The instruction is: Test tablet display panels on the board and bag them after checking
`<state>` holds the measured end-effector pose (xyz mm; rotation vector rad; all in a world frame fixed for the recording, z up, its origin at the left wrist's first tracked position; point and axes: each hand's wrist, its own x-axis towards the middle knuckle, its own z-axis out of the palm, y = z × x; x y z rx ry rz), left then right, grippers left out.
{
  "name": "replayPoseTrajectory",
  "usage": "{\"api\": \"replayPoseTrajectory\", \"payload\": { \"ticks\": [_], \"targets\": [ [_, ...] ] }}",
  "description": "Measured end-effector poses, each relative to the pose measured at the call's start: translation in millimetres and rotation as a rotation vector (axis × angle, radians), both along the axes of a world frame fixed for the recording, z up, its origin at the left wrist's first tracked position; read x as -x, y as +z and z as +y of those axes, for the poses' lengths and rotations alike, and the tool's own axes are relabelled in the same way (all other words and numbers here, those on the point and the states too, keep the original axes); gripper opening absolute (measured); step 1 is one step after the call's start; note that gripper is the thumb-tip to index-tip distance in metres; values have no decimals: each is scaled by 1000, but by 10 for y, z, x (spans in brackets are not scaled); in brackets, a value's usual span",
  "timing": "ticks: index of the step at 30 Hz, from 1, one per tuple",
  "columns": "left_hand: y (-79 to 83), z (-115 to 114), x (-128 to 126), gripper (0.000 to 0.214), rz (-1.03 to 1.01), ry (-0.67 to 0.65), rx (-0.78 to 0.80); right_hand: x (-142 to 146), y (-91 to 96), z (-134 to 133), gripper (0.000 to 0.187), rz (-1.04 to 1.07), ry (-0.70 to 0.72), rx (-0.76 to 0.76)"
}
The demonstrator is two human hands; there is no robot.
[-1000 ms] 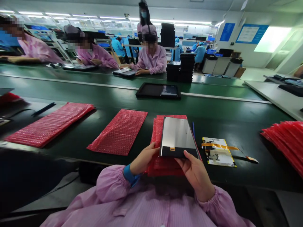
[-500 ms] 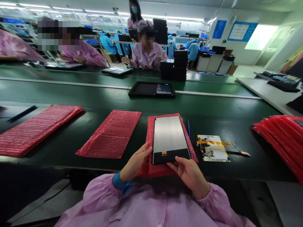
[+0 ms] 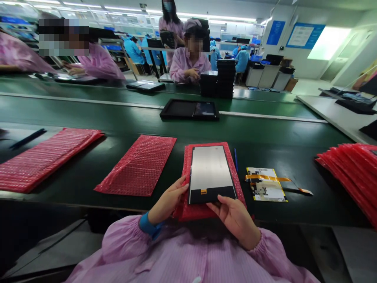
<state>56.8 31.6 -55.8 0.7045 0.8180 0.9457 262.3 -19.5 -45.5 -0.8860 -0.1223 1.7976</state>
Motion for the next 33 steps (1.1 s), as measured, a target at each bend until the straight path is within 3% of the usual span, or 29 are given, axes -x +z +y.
{"api": "replayPoseTrajectory", "payload": {
  "ticks": [2, 5, 7, 8, 9, 11, 13, 15, 20, 26, 33],
  "targets": [
    [12, 1, -3, 66, 21, -11, -16, -33, 33, -26, 25, 71, 117, -48],
    [44, 14, -3, 71, 51, -26, -76, -136, 183, -163, 39, 178, 458, -152],
    [48, 39, 7, 74, 95, -47, -106, -233, 288, -277, 45, 166, 653, -223],
    [40, 57, 18, 74, 121, -64, -125, -287, 318, -320, 44, 118, 677, -262],
    [26, 76, 32, 73, 156, -78, -156, -344, 324, -345, 42, 31, 638, -305],
    [-15, 118, 74, 69, 291, -75, -245, -463, 254, -334, 39, -278, 387, -393],
    [-58, 153, 127, 65, 513, -24, -341, -570, 98, -258, 41, -686, 99, -445],
    [-84, 174, 180, 61, 724, 30, -424, -639, -84, -169, 50, -990, -20, -456],
    [-35, 184, 255, 60, 878, 38, -467, -578, -314, -135, 66, -1277, 142, -480],
    [118, 174, 245, 82, 787, -126, -313, -407, -206, -218, 76, -1366, 186, -529],
    [162, 168, 253, 91, 743, -136, -272, -377, -118, -239, 80, -1282, 184, -580]
  ]
}}
